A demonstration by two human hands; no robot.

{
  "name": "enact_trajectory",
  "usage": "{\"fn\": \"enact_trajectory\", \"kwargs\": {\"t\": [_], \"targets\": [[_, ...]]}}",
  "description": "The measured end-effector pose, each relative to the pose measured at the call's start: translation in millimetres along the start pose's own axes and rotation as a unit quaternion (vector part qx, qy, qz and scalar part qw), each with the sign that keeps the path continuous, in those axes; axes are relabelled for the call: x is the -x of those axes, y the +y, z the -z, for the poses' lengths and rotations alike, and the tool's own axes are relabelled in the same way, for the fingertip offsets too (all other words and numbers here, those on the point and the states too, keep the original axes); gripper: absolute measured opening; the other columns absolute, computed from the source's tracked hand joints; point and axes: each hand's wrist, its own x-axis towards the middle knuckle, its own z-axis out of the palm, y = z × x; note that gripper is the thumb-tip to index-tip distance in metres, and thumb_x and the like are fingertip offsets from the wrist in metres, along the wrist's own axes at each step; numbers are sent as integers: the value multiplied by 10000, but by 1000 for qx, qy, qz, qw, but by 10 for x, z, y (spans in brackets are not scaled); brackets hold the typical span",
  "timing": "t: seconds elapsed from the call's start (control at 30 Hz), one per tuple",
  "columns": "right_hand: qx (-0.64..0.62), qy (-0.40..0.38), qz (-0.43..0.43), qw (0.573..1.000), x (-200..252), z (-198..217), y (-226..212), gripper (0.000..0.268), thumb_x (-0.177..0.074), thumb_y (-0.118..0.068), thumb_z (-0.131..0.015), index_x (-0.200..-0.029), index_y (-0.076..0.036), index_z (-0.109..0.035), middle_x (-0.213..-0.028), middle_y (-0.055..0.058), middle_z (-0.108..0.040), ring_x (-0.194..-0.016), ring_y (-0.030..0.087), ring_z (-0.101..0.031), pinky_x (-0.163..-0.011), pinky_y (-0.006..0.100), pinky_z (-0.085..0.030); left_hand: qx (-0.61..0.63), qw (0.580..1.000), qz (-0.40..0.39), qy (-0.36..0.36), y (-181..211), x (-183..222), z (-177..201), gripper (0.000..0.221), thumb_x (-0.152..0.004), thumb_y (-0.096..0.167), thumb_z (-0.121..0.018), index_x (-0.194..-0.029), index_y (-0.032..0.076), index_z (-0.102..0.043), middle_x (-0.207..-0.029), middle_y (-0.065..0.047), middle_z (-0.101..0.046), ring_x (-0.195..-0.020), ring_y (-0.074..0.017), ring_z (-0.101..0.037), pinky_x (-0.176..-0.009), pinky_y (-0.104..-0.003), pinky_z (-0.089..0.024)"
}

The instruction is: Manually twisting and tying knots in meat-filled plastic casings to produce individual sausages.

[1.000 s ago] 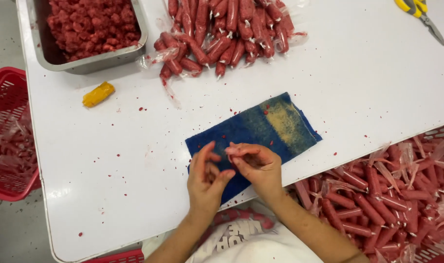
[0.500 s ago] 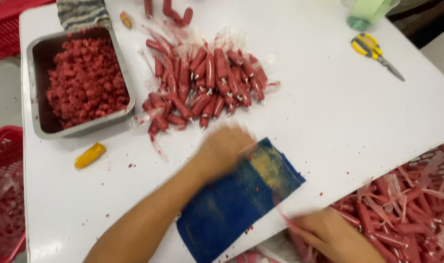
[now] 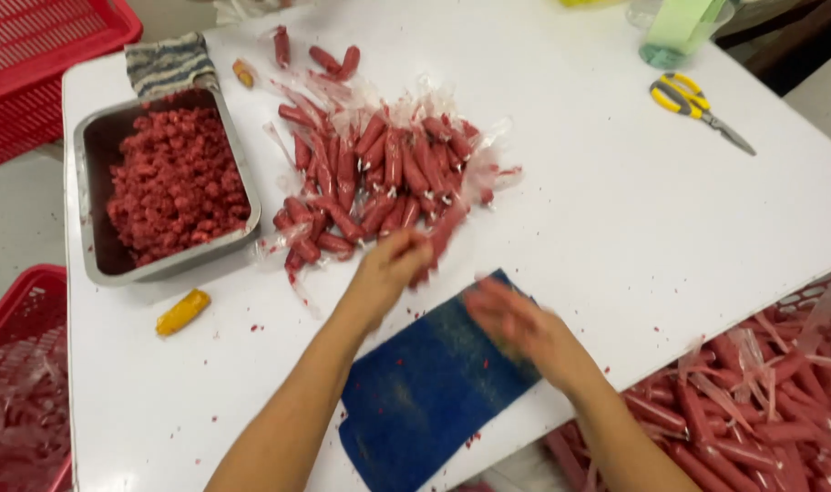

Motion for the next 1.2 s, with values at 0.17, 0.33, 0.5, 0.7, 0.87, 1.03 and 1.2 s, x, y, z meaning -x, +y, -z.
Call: {"fn": "enact_trajectory", "kwargs": {"t": [0.17, 0.33, 0.5, 0.7, 0.87, 1.03, 1.2], "targets": [[-379, -12, 55, 924, -414, -629, 2, 443, -974, -441, -542, -1192, -57, -496, -1029, 113, -583, -1014, 260, -598, -938, 390, -485, 171, 977, 110, -57, 44, 1293, 76, 204, -923, 116, -653, -1077, -10, -702, -798, -155, -689, -729, -224, -715, -611, -269, -575], [-383, -3, 49, 922, -273, -1105, -24, 340, -1072, -306, -468, -882, -30, -521, -582, 17, -397, -576, 212, -509, -650, 322, -497, -71, 997, -16, -39, -7, 1573, 286, 557, -900, 395, -715, -1356, 93, -604, -1176, -199, -684, -1100, -319, -687, -940, -403, -558], [-363, 16, 104, 926, -165, -1125, -155, 174, -1021, -212, -553, -1065, -50, -506, -630, -32, -387, -609, 120, -463, -665, 275, -454, 15, 1000, -24, 4, -121, 1689, -64, 403, -955, 237, -691, -1312, 84, -584, -637, -76, -633, -480, -170, -613, -555, -285, -544], [45, 194, 435, 878, 452, -162, -804, 459, -999, -42, -564, -1437, -97, -438, -1370, 153, -533, -1266, 307, -571, -1299, 462, -472, -222, 971, -52, -67, 456, 1936, 180, 333, -976, 408, -521, -1153, 167, -668, -825, 56, -656, -701, -135, -583, -650, -288, -461], [-153, 161, 289, 931, 487, -675, -299, 401, -1035, -329, -561, -1331, -61, -531, -1306, 129, -593, -1208, 276, -582, -1133, 449, -453, 42, 991, -13, -130, 300, 1949, 24, 335, -936, 320, -645, -1168, 85, -702, -660, -30, -568, -486, -91, -497, -455, -207, -415], [-333, -43, 184, 924, 456, -1029, -307, 236, -934, -290, -618, -784, -123, -547, -692, 14, -534, -710, 197, -542, -1202, 563, -283, 16, 987, 58, -150, 382, 2051, -10, 176, -896, 257, -698, -930, 92, -645, -720, -1, -554, -517, -118, -536, -497, -243, -486], [-207, -88, 134, 965, 454, -917, 319, 297, -1035, -300, -551, -1070, -9, -599, -1015, 43, -586, -932, 154, -529, -857, 302, -432, -186, 938, -294, 10, 722, 2055, 35, 453, -986, 334, -560, -1325, 35, -574, -1357, -140, -607, -1255, -286, -587, -1088, -404, -423]]}}
